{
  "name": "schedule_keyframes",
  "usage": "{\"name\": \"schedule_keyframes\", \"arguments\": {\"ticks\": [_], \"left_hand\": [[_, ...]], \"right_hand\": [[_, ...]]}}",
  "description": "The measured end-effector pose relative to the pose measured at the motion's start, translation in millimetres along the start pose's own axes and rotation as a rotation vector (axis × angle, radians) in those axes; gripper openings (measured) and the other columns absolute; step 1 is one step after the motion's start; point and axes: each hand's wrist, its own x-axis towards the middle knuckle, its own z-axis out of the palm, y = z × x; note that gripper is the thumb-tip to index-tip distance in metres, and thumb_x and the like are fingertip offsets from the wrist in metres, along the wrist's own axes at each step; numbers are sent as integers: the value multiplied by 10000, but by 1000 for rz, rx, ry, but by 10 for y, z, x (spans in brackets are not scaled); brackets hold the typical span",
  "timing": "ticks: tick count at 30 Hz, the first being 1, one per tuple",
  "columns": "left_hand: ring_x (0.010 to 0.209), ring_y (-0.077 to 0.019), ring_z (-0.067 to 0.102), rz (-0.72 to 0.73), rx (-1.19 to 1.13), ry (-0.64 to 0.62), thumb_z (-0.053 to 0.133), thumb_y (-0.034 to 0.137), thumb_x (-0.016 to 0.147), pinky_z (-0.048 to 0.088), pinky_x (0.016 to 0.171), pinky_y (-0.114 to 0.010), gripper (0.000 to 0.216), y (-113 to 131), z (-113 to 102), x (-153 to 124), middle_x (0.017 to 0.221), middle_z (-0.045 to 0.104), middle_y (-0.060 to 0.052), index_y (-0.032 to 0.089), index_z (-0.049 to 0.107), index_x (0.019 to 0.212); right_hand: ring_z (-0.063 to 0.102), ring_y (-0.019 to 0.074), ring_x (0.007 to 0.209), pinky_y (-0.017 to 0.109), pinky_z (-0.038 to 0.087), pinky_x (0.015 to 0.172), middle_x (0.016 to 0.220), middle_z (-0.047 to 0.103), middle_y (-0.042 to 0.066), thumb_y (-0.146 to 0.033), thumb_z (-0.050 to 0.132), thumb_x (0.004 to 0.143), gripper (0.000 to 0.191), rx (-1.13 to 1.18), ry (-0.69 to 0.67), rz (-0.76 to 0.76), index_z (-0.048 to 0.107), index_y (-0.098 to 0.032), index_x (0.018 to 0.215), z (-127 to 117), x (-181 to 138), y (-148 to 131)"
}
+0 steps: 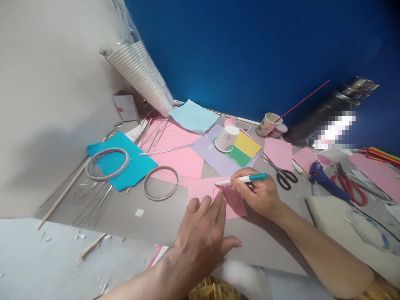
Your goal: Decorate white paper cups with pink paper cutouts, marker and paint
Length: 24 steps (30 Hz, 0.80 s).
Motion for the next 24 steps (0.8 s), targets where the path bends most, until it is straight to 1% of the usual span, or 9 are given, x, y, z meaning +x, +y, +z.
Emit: {"name": "schedule_keyframes", "arguments": {"ticks": [7, 10, 12, 13, 16, 17, 20, 22, 24], "left_hand": [[1035, -334, 566, -34, -38, -85, 545, 697, 891, 434, 814, -481, 775, 21, -64, 41, 1476, 565, -197, 89, 604, 1368], [1020, -318, 577, -71, -161, -119, 509, 536, 982, 457, 823, -490, 523, -50, -160, 95, 1441, 607, -147, 135, 653, 1286], [987, -275, 592, -114, -327, -94, 456, 358, 1023, 475, 834, -460, 319, -155, -227, 124, 1315, 691, -95, 183, 708, 1111], [962, -248, 601, -155, -422, -51, 425, 286, 1025, 484, 837, -431, 300, -217, -259, 137, 1209, 729, -78, 196, 711, 1022], [920, -219, 615, -349, -554, 116, 452, 233, 981, 499, 833, -386, 238, -375, -350, 192, 984, 727, -67, 204, 678, 912], [928, -223, 616, -396, -546, 122, 493, 241, 954, 500, 833, -384, 185, -401, -374, 228, 974, 709, -69, 203, 670, 915], [1018, -273, 603, -379, -427, -10, 624, 322, 878, 494, 860, -409, 215, -378, -385, 412, 1059, 661, -108, 182, 668, 1035], [1005, -309, 597, -369, -290, -136, 616, 379, 883, 481, 819, -422, 234, -322, -325, 582, 1030, 644, -135, 166, 669, 963], [972, -310, 600, -349, -195, -177, 575, 359, 907, 457, 784, -409, 206, -293, -234, 746, 1013, 639, -142, 165, 645, 914]], "right_hand": [[568, 116, 428, 250, 467, 503, 595, 665, -30, -256, 596, 936, 138, -20, 135, 137, 615, -226, 803, -166, 27, -22], [553, 108, 425, 238, 449, 471, 627, 684, -23, -296, 589, 960, 123, 42, 147, 168, 645, -217, 885, -274, 32, -32], [552, 107, 427, 234, 445, 458, 677, 709, -12, -333, 553, 990, 164, 68, 96, 169, 660, -210, 1016, -318, -10, 4], [553, 107, 427, 235, 450, 461, 696, 719, -8, -347, 533, 1005, 198, 61, 61, 165, 656, -209, 1075, -329, -47, 32], [592, 118, 457, 248, 480, 518, 743, 747, 0, -354, 493, 1031, 233, -59, -26, 132, 649, -220, 1141, -326, -191, 118], [617, 125, 482, 254, 486, 542, 766, 759, 5, -351, 490, 1035, 229, -121, -40, 107, 651, -227, 1139, -318, -237, 142], [705, 162, 630, 268, 491, 605, 898, 794, 33, -315, 486, 1036, 212, -298, -45, -18, 652, -237, 1142, -290, -331, 195], [739, 187, 739, 274, 494, 635, 972, 800, 51, -273, 487, 1030, 206, -366, -18, -104, 649, -227, 1149, -277, -353, 232], [751, 201, 797, 280, 505, 665, 986, 800, 61, -243, 488, 1025, 205, -389, 21, -160, 648, -211, 1150, -272, -359, 282]]}}
